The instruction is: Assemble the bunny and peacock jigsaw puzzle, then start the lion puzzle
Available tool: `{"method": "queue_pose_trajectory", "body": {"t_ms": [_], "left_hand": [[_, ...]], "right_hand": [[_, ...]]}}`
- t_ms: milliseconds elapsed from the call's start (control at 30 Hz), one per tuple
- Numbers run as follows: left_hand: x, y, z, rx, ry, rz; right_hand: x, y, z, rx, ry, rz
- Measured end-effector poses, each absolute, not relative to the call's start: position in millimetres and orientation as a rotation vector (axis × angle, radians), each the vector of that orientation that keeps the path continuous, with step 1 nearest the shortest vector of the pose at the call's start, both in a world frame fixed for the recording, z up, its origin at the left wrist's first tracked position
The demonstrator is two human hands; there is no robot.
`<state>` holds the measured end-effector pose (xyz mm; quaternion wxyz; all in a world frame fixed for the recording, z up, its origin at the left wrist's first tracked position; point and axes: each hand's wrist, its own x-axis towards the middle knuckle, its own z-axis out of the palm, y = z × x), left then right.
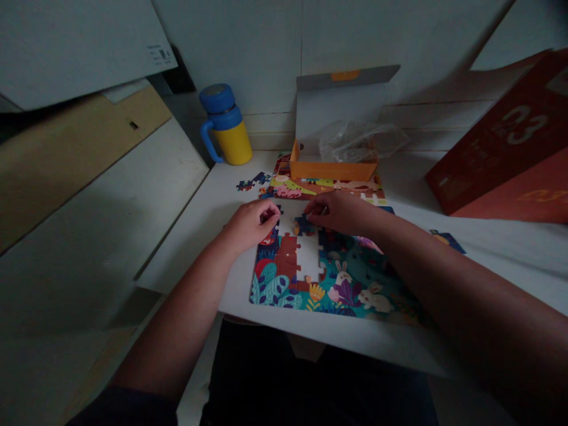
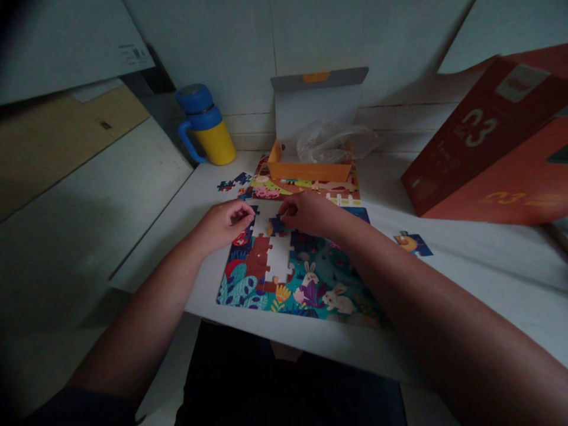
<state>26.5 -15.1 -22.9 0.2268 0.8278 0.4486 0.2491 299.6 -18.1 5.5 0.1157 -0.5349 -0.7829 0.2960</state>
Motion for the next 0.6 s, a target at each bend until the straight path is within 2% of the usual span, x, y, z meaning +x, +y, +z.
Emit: {"method": "queue_pose_trajectory", "body": {"t_ms": [200, 600], "left_hand": [[25.5, -14.1, -25.1, 2.285, 1.228, 0.693], [25.4, -13.4, -25.2, 2.31, 1.201, 0.685]], "right_hand": [[294.7, -19.8, 1.2, -1.579, -2.156, 0.75], [281.1, -29.2, -1.1, -1.613, -1.913, 1.01]]}}
